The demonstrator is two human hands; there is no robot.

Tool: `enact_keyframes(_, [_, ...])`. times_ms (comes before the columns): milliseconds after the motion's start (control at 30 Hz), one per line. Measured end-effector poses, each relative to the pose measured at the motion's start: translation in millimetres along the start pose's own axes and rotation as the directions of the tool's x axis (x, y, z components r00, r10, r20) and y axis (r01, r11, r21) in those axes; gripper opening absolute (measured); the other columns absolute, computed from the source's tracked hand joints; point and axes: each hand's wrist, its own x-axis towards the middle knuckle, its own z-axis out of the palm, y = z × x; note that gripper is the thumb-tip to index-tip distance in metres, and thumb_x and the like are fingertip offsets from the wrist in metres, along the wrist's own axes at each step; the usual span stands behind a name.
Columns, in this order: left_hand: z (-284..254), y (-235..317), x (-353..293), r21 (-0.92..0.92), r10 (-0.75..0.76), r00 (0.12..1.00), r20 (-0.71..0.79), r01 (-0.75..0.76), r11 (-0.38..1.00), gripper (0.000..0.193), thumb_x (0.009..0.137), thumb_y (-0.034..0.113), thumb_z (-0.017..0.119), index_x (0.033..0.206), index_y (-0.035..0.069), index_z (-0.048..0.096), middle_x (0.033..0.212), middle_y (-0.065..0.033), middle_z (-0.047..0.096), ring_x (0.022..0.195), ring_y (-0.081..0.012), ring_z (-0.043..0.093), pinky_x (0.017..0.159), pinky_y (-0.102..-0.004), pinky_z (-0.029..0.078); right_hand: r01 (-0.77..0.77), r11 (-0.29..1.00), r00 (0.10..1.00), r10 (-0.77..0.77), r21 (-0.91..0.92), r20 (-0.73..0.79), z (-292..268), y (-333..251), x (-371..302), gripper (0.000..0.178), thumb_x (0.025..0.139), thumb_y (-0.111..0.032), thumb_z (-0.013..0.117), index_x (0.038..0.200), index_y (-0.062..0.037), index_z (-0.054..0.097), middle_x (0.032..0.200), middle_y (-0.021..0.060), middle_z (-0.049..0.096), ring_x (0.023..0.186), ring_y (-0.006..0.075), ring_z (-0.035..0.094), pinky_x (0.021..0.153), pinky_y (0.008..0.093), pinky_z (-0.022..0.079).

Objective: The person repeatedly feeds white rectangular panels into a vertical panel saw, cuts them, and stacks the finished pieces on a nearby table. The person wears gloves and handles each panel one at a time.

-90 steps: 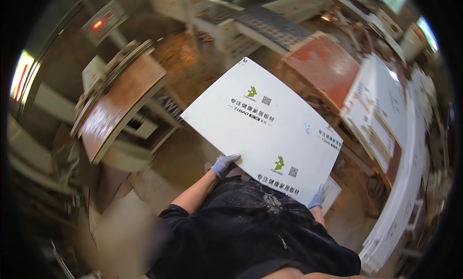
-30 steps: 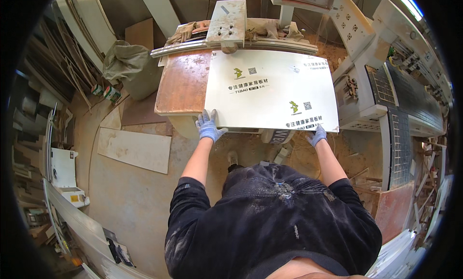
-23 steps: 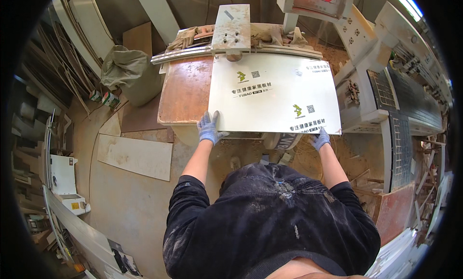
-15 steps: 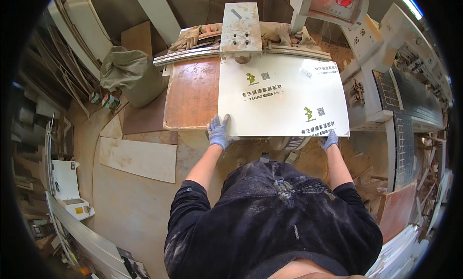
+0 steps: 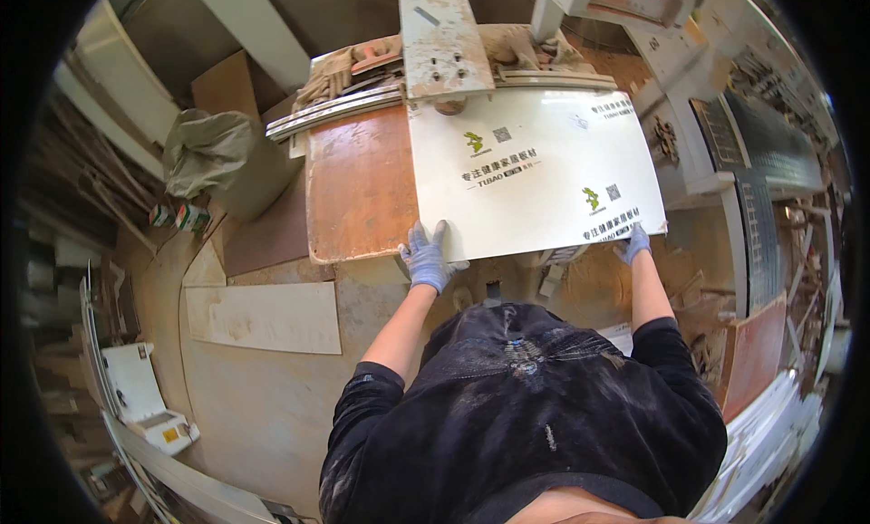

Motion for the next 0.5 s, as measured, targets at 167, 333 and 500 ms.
enact_keyframes(167, [-13.2,-3.7,14.7,0.048,0.092,0.995,0.044,-0.094,0.994,0.124,0.048,0.070,0.080,0.151,0.029,0.023,0.155,-0.0279,0.009,0.145,-0.0437,0.006,0.115,-0.0574,0.006,0.222,0.677,0.824,-0.515,-0.702,-0.236,25.2,23.6,-24.9,0.076,0.087,-0.060,0.051,0.142,-0.0090,0.035,0.138,0.0217,0.042,0.119,0.0334,0.053,0.100,0.0495,0.039])
enact_keyframes(333, [-21.8,-3.3,19.9,0.084,0.117,0.991,0.064,-0.122,0.989,0.131,0.044,0.071,0.081,0.152,0.027,0.020,0.155,-0.0292,0.007,0.145,-0.0437,0.005,0.117,-0.0547,0.005,0.255,0.058,0.703,-0.697,-0.965,0.143,71.6,66.5,-82.2,0.095,0.083,-0.062,0.054,0.151,-0.0057,0.019,0.154,0.0301,0.013,0.129,0.0427,0.043,0.106,0.0511,0.036])
enact_keyframes(500, [-19.8,-0.5,18.3,0.086,0.113,0.992,0.063,-0.119,0.989,0.130,0.045,0.069,0.082,0.152,0.028,0.020,0.155,-0.0286,0.006,0.145,-0.0430,0.004,0.117,-0.0529,0.005,0.280,0.026,0.753,-0.627,-0.960,0.203,68.7,48.3,-111.4,0.102,0.080,-0.064,0.057,0.152,-0.0052,0.016,0.156,0.0286,0.008,0.123,0.0451,0.048,0.105,0.0462,0.038])
